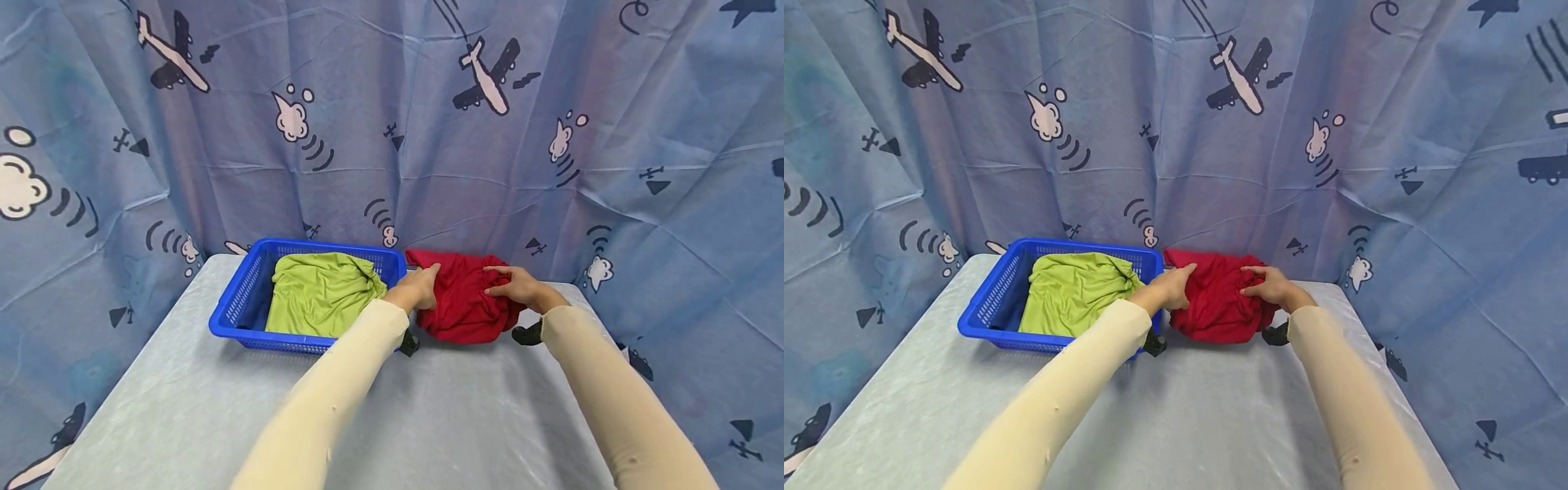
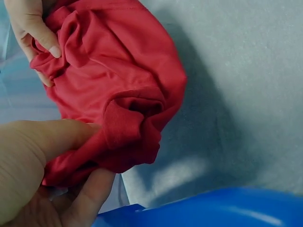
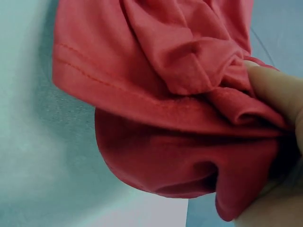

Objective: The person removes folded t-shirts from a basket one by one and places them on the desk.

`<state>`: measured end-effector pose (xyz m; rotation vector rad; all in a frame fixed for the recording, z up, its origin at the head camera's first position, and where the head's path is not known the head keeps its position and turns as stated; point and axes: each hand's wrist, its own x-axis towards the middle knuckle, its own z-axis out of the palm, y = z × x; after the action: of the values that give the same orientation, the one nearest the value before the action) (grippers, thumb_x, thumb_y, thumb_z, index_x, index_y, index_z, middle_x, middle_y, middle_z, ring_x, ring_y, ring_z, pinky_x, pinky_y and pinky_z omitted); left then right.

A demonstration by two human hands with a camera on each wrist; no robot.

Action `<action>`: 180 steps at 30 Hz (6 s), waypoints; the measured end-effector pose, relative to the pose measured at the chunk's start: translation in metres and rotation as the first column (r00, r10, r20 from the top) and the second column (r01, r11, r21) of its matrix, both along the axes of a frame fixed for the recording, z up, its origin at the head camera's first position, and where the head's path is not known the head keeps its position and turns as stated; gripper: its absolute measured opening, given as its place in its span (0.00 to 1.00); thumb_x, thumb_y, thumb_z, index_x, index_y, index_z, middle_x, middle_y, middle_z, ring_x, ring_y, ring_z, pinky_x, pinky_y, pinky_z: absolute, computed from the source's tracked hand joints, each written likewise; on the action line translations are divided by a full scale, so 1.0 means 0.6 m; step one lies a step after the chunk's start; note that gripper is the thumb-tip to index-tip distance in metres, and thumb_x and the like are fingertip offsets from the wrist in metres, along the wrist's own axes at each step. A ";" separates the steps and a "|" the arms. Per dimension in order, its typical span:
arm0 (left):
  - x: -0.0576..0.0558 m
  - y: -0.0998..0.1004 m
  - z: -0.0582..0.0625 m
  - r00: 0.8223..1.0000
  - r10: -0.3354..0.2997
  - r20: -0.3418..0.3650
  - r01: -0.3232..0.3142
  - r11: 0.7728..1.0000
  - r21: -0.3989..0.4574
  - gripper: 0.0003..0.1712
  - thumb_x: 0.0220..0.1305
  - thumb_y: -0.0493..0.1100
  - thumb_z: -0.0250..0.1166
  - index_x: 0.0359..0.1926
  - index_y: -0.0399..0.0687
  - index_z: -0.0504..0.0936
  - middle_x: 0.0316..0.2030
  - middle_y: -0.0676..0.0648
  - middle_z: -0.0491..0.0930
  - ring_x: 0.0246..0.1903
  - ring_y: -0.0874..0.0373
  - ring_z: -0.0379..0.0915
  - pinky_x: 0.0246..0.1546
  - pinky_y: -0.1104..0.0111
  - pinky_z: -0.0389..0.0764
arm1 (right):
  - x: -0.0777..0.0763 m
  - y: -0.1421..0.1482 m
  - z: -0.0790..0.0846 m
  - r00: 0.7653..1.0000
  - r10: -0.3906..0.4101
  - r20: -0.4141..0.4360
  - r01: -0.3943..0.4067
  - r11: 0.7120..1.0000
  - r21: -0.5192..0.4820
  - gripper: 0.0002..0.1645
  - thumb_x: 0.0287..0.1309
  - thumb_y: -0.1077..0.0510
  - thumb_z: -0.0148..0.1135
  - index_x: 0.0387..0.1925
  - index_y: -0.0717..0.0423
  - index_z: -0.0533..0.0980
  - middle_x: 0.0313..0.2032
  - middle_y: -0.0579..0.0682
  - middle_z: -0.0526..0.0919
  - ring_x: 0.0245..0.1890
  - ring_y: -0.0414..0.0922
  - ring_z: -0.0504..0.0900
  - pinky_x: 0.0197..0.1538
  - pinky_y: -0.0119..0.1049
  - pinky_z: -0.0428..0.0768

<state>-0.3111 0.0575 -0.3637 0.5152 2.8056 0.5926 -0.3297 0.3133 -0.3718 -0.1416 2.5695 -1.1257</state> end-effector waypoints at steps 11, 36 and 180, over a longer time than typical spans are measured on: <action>-0.009 0.007 -0.009 0.997 0.068 0.029 -0.067 0.998 -0.018 0.49 0.62 0.36 0.67 0.80 0.48 0.52 0.78 0.35 0.54 0.64 0.44 0.71 0.45 0.62 0.85 | -0.003 -0.006 -0.016 1.000 0.014 0.007 -0.015 0.999 0.035 0.42 0.66 0.59 0.64 0.77 0.59 0.57 0.75 0.70 0.55 0.70 0.59 0.62 0.61 0.41 0.75; -0.006 0.005 0.000 1.000 0.017 0.018 -0.017 1.000 0.022 0.43 0.65 0.39 0.66 0.78 0.49 0.58 0.78 0.34 0.48 0.66 0.42 0.71 0.63 0.53 0.78 | -0.009 -0.007 -0.026 0.997 -0.009 0.074 0.001 0.995 0.103 0.41 0.73 0.55 0.52 0.77 0.68 0.49 0.74 0.76 0.54 0.74 0.69 0.56 0.73 0.63 0.63; 0.046 -0.461 -0.089 0.958 0.235 0.167 -0.274 0.919 0.284 0.50 0.71 0.44 0.57 0.81 0.47 0.35 0.79 0.28 0.42 0.76 0.28 0.43 0.73 0.37 0.54 | 0.009 -0.423 -0.029 0.938 -0.037 0.345 0.145 0.946 -0.291 0.53 0.71 0.45 0.57 0.82 0.40 0.35 0.80 0.51 0.43 0.70 0.53 0.66 0.72 0.53 0.67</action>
<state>-0.2838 -0.2192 -0.4169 0.1508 2.6869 1.0844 -0.3241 0.0596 -0.3895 0.0932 2.1056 -1.4493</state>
